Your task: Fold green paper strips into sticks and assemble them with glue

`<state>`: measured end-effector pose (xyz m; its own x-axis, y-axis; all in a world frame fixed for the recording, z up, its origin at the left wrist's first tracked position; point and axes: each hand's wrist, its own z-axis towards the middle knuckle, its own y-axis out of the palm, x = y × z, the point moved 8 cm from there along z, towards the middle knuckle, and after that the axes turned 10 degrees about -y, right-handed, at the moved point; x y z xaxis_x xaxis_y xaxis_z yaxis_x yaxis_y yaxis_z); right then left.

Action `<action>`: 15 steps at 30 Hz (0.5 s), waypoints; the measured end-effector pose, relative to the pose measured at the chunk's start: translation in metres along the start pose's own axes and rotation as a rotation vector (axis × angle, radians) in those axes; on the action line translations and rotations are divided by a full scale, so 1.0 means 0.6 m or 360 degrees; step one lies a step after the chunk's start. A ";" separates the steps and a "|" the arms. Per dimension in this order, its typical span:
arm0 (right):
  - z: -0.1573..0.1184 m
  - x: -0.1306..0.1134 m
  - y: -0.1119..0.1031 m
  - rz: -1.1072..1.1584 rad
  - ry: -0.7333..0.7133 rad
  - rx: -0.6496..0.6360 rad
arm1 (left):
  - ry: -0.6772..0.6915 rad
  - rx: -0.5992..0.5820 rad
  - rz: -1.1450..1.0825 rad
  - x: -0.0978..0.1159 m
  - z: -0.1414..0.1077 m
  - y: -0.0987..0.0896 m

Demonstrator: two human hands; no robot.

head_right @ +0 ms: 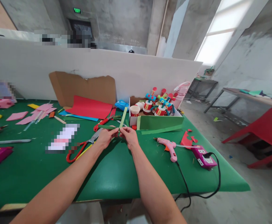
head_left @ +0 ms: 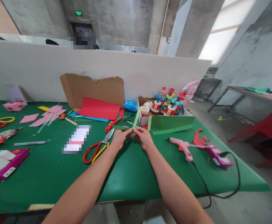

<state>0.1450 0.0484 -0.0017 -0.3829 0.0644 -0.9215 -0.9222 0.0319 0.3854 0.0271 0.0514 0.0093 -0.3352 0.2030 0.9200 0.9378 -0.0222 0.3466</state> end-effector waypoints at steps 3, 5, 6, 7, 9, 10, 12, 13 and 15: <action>0.000 -0.011 -0.007 -0.0166 -0.0105 0.0056 | 0.0081 0.0048 0.0157 0.008 -0.002 -0.001; 0.001 -0.012 -0.010 -0.0202 -0.0150 0.0085 | 0.0103 0.0025 0.0241 0.010 -0.003 0.004; 0.003 -0.011 -0.011 -0.0201 -0.0155 0.0090 | 0.0110 0.0015 0.0275 0.010 -0.004 0.006; 0.004 -0.009 -0.011 -0.0199 -0.0155 0.0087 | 0.0116 0.0014 0.0305 0.009 -0.005 0.008; 0.007 -0.007 -0.010 -0.0220 -0.0168 0.0071 | 0.0134 0.0031 0.0343 0.009 -0.006 0.007; 0.007 -0.006 -0.009 -0.0233 -0.0178 0.0063 | 0.0134 0.0038 0.0330 0.008 -0.006 0.006; 0.006 -0.007 -0.007 -0.0239 -0.0194 0.0052 | 0.0090 0.0038 0.0235 0.004 -0.004 0.002; 0.005 -0.008 -0.005 -0.0231 -0.0202 0.0052 | 0.0055 0.0031 0.0176 0.002 -0.002 0.000; 0.002 -0.012 -0.002 -0.0214 -0.0229 0.0057 | -0.0001 0.0009 0.0104 -0.002 0.001 -0.003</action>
<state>0.1490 0.0491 0.0042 -0.2424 0.1989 -0.9496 -0.9610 0.0849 0.2631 0.0259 0.0520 0.0074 -0.2729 0.2018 0.9406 0.9582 -0.0300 0.2845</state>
